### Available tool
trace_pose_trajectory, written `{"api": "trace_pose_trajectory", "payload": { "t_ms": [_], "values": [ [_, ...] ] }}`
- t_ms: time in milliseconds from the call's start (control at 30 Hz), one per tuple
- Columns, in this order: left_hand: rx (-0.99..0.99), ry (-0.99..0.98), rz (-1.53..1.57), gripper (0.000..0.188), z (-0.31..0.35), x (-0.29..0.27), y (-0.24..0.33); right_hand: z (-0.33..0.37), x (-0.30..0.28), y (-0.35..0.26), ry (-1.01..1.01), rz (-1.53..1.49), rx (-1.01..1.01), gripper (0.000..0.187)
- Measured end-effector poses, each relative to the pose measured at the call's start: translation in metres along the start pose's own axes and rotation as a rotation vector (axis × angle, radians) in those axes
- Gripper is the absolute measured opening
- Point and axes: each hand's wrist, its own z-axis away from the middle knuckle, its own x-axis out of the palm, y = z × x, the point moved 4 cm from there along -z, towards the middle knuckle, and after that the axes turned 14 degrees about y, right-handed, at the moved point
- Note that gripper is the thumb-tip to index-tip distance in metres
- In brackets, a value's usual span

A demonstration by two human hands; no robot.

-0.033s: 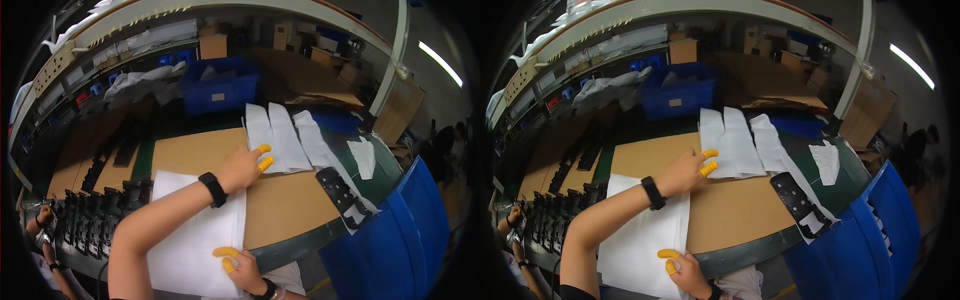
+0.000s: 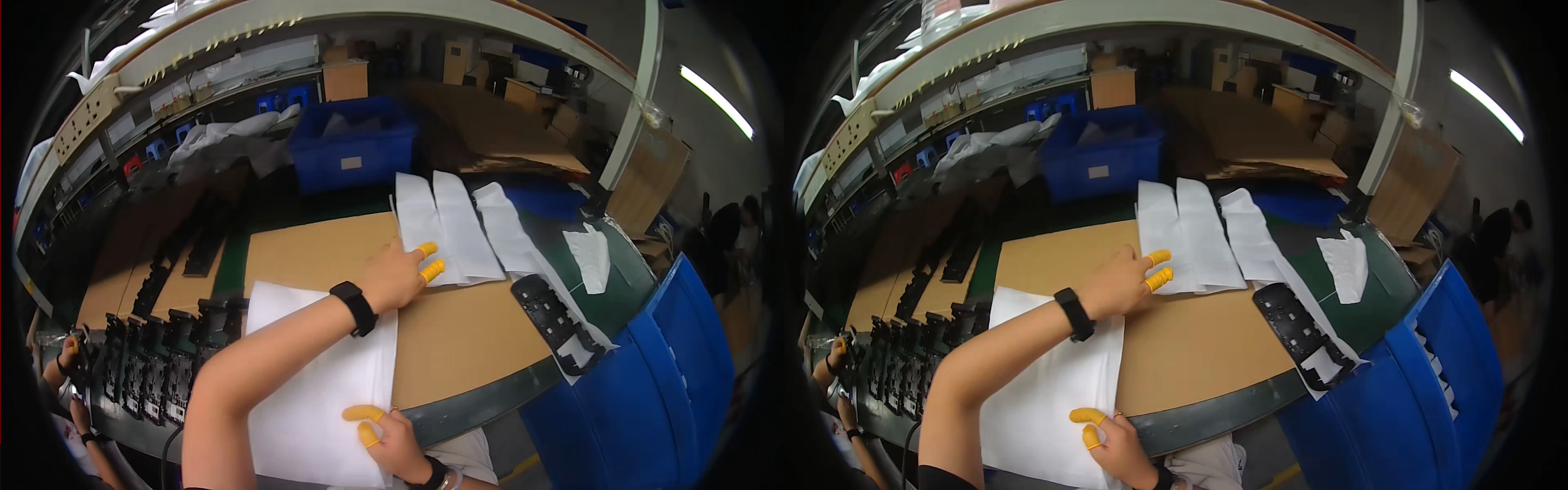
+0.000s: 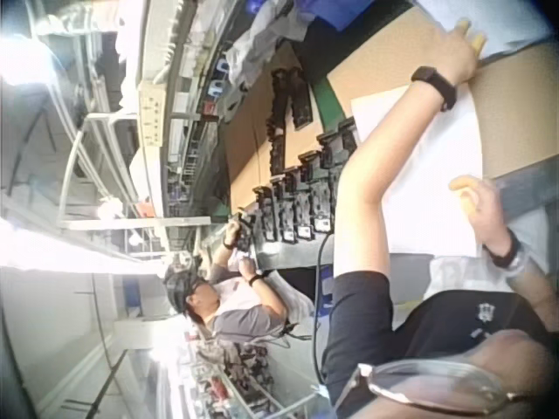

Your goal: The worker is inserting black plastic components into white foam sleeves, stacking them on cardboard, and then organizing them into blue storage bins for transport.

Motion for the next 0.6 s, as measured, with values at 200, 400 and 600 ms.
{"api": "trace_pose_trajectory", "payload": {
  "t_ms": [200,400,600],
  "values": [
    [-0.094,-0.273,-0.356,0.059,-0.034,0.014,-0.031,-0.004,-0.005,-0.004,-0.033,-0.132,0.003,0.026],
    [-0.42,-0.284,-0.55,0.083,-0.02,-0.005,-0.081,-0.006,-0.002,0.003,-0.039,-0.211,-0.013,0.026],
    [-0.534,-0.142,-0.428,0.083,-0.007,-0.03,-0.096,-0.004,0.003,0.009,-0.052,-0.172,0.021,0.025]
  ]
}}
